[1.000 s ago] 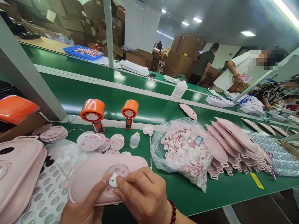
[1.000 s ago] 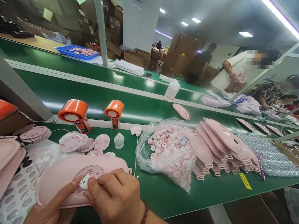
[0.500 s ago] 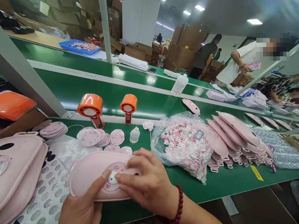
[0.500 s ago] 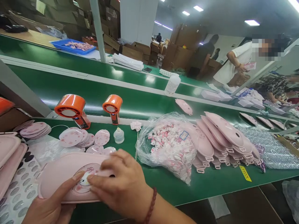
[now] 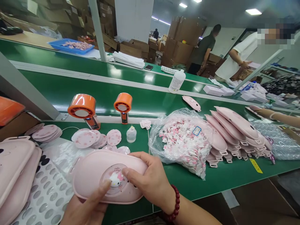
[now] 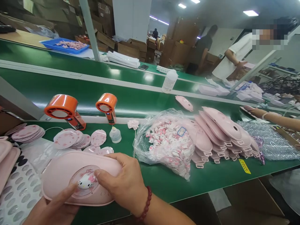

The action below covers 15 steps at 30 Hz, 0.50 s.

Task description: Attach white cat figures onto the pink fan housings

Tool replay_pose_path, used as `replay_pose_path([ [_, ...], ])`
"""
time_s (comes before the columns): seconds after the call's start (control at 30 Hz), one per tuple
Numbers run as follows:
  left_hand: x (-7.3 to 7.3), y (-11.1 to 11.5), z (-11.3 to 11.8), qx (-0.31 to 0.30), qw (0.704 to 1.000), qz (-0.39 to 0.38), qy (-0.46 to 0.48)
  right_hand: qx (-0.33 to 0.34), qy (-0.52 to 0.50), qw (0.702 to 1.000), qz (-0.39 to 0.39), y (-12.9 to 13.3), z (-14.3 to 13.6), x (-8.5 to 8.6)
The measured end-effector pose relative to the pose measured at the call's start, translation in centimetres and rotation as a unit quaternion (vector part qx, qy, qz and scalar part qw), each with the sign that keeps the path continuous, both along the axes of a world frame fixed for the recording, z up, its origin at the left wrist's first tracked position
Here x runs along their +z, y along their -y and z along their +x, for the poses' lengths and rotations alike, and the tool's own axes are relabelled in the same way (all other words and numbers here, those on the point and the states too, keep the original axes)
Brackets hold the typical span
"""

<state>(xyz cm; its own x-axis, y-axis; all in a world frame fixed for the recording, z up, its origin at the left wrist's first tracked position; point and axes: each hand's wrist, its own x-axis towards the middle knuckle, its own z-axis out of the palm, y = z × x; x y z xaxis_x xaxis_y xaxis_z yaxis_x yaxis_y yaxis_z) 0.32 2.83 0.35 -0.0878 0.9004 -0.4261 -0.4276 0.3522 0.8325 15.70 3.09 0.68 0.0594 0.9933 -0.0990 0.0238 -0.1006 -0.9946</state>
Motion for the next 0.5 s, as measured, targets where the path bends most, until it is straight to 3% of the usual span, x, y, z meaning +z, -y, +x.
replay_pose_path([
  [0.5,0.57,0.22,0.22,-0.016,1.000,-0.005,0.006,-0.027,0.018,0.999,0.026,0.46,-0.08,0.84],
])
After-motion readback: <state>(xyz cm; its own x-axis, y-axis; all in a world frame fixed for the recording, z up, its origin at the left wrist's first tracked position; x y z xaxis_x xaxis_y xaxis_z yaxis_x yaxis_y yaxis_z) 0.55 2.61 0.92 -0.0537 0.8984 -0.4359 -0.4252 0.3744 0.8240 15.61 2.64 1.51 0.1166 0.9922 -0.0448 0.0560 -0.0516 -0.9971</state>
